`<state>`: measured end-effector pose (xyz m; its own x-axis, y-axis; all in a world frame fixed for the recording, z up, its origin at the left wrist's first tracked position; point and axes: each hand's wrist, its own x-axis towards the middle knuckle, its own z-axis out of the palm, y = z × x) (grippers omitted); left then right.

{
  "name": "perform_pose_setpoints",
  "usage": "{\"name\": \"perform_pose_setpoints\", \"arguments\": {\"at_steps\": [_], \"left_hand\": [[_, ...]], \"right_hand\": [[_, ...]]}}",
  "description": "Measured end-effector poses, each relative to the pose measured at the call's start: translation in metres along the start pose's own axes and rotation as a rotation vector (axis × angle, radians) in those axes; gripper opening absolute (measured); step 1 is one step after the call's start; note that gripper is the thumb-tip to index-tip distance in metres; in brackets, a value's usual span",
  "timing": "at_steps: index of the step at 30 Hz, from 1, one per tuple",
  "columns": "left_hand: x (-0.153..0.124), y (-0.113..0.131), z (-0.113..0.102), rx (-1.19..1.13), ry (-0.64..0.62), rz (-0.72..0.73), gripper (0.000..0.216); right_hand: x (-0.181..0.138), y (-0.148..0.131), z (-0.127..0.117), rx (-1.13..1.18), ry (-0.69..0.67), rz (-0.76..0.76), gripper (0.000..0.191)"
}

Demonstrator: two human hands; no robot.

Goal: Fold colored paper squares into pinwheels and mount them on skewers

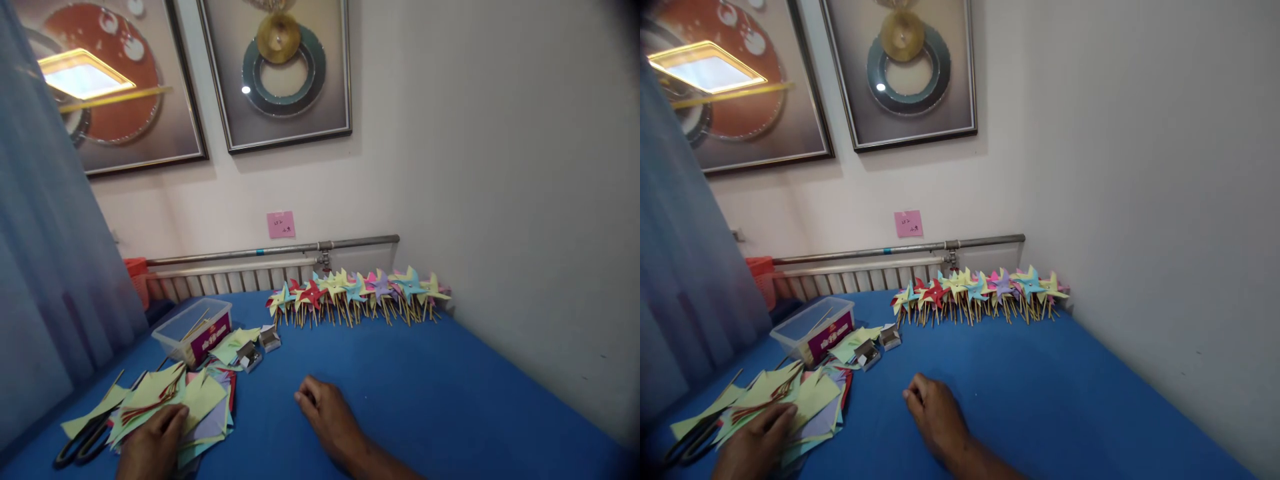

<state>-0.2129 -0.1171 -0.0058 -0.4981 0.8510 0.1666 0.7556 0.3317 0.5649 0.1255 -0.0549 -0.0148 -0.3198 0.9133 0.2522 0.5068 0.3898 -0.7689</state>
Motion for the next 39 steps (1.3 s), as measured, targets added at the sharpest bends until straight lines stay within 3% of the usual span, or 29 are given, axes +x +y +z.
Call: {"name": "perform_pose_setpoints", "arguments": {"at_steps": [4, 6, 9, 11, 15, 20, 24, 28, 32, 36, 39], "left_hand": [[-0.003, 0.009, -0.006, 0.068, 0.158, -0.102, 0.045], [-0.003, 0.013, -0.004, 0.125, 0.158, 0.026, 0.040], [-0.003, 0.014, 0.005, 0.249, 0.037, 0.289, 0.031], [-0.004, 0.011, 0.012, 0.314, -0.023, 0.343, 0.034], [-0.006, 0.009, 0.019, 0.297, 0.045, 0.237, 0.043], [-0.004, 0.012, 0.014, 0.176, 0.134, 0.105, 0.036], [0.000, 0.012, 0.008, -0.039, 0.076, -0.010, 0.033], [0.000, 0.012, 0.004, -0.168, -0.003, -0.013, 0.038], [-0.001, 0.015, 0.002, -0.234, 0.038, -0.030, 0.038], [-0.002, 0.016, -0.001, -0.125, 0.126, -0.033, 0.037], [-0.007, 0.013, -0.001, -0.009, 0.105, 0.044, 0.035]], "right_hand": [[0.001, 0.002, 0.001, 0.045, -0.009, -0.016, 0.022], [0.002, 0.003, 0.002, 0.060, -0.011, -0.019, 0.023], [0.002, 0.003, 0.001, 0.066, -0.026, -0.023, 0.024], [0.002, 0.003, 0.000, 0.067, -0.035, -0.027, 0.025], [0.002, 0.002, 0.000, 0.048, -0.031, -0.027, 0.026], [0.001, 0.001, -0.001, 0.043, -0.031, -0.028, 0.025], [0.002, 0.002, -0.001, 0.049, -0.033, -0.033, 0.025], [0.003, 0.004, 0.001, 0.053, -0.029, -0.034, 0.026], [0.003, 0.006, 0.001, 0.064, -0.042, -0.034, 0.025], [0.003, 0.006, 0.000, 0.074, -0.054, -0.027, 0.025], [0.003, 0.005, -0.001, 0.072, -0.050, -0.008, 0.026]]}}
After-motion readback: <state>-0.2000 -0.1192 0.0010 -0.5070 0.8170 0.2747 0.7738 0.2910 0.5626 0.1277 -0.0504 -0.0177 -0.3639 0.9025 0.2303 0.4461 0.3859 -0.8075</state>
